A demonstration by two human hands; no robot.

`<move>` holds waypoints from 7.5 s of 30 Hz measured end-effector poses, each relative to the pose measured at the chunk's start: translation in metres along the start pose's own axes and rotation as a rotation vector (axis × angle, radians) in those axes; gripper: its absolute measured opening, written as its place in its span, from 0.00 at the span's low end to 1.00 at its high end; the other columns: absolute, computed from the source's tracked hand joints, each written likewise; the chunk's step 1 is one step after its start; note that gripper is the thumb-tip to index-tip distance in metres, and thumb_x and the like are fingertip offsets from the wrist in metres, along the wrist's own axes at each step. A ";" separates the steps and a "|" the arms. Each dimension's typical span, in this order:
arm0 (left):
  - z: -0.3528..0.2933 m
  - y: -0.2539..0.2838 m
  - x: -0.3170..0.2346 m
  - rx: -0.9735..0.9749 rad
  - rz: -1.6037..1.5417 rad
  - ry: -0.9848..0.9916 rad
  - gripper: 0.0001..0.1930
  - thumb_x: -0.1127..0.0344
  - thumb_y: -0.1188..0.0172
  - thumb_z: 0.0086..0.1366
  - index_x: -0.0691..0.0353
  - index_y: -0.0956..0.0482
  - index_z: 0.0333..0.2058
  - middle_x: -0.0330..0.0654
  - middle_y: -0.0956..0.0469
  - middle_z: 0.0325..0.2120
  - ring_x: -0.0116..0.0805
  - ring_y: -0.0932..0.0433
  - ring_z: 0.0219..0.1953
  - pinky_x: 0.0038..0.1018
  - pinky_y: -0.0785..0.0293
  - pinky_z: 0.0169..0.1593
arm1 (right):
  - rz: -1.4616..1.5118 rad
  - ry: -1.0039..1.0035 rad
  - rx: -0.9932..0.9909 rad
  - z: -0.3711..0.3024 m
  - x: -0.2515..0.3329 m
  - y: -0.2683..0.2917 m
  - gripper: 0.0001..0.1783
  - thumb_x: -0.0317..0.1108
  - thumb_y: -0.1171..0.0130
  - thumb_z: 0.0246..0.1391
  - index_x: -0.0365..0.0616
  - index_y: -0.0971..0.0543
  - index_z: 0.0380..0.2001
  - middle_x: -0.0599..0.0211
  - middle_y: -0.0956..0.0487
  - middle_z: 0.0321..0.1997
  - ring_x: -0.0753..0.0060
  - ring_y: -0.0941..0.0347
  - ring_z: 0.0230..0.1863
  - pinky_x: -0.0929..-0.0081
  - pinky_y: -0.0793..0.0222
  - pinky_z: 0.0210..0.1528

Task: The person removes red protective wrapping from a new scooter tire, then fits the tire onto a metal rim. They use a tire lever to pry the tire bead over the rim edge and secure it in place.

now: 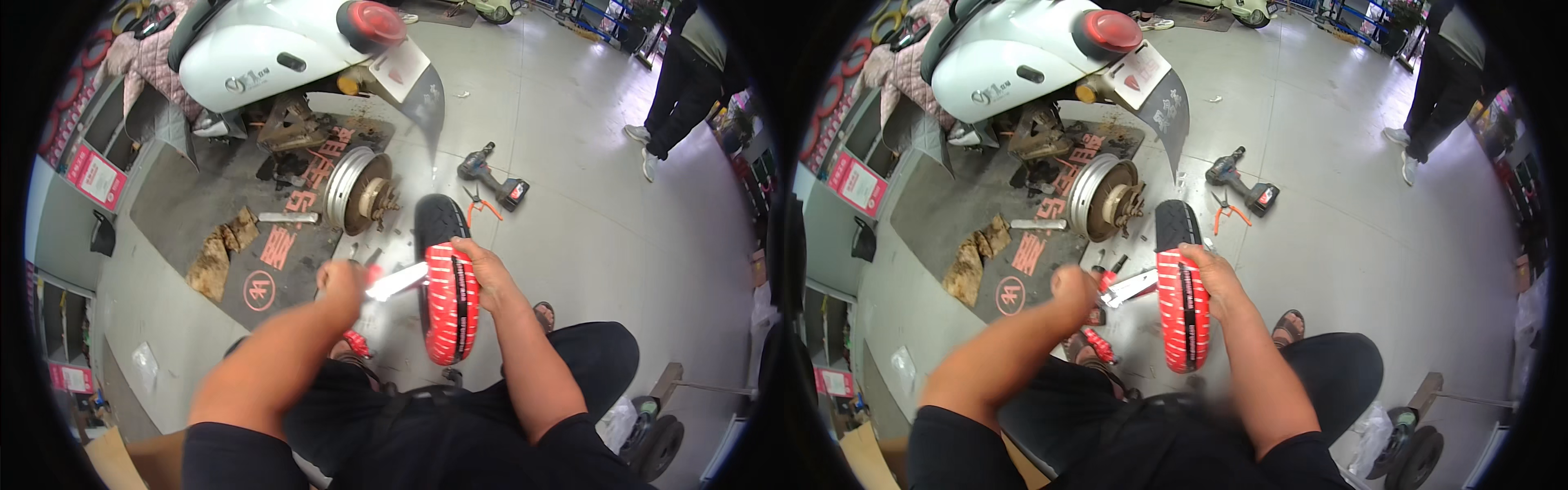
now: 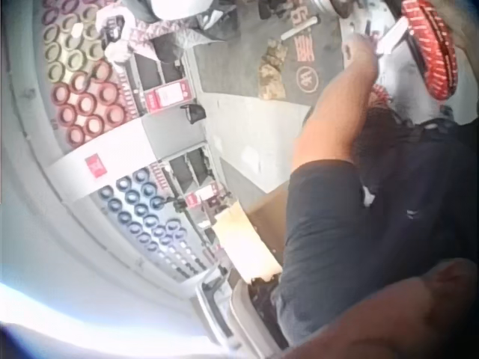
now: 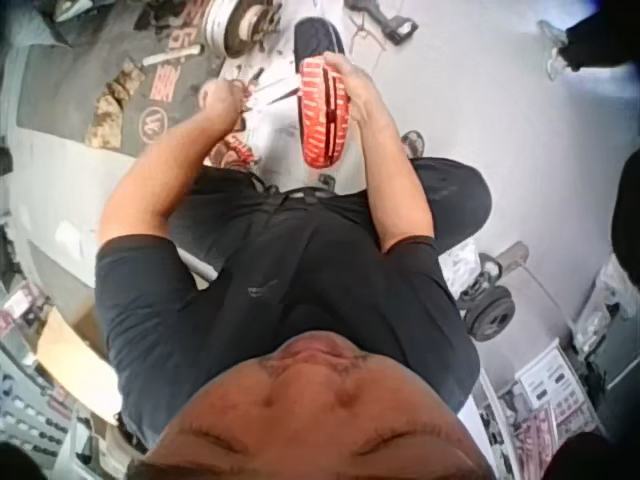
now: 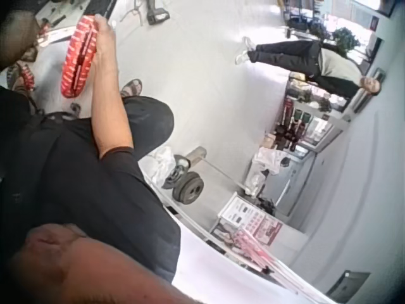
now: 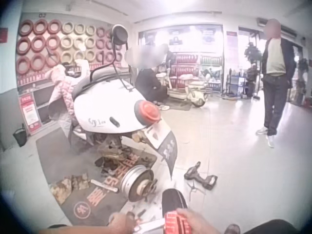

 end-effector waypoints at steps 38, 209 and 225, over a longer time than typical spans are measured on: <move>-0.067 0.088 -0.066 -1.121 -1.524 -0.414 0.34 0.46 0.41 0.71 0.65 0.29 0.66 0.55 0.27 0.65 0.64 0.37 0.71 0.50 0.44 0.76 | 0.066 0.823 -0.193 0.007 -0.012 -0.024 0.14 0.34 0.51 0.71 0.37 0.20 0.47 0.55 0.18 0.48 0.54 0.21 0.53 0.59 0.27 0.63; -0.063 0.084 -0.102 0.410 -1.643 -0.931 0.11 0.80 0.44 0.62 0.64 0.17 0.40 0.38 0.16 0.29 0.29 0.19 0.32 0.29 0.23 0.38 | -0.525 0.839 -0.541 0.006 0.013 0.089 0.25 0.40 0.24 0.50 0.39 0.14 0.49 0.51 0.17 0.58 0.52 0.20 0.58 0.64 0.26 0.63; -0.098 0.056 -0.068 0.257 -2.783 -0.874 0.12 0.72 0.42 0.65 0.55 0.30 0.23 0.34 0.37 0.17 0.30 0.39 0.21 0.24 0.38 0.25 | -0.033 0.411 -0.273 0.007 -0.029 0.018 0.21 0.47 0.29 0.63 0.42 0.18 0.49 0.69 0.14 0.39 0.73 0.17 0.39 0.67 0.18 0.46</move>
Point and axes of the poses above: each hand's wrist, its own z-axis towards the middle knuckle, its own y-axis out of the back of the hand, x = y × z, the point moved 3 cm from there along z, towards the middle knuckle
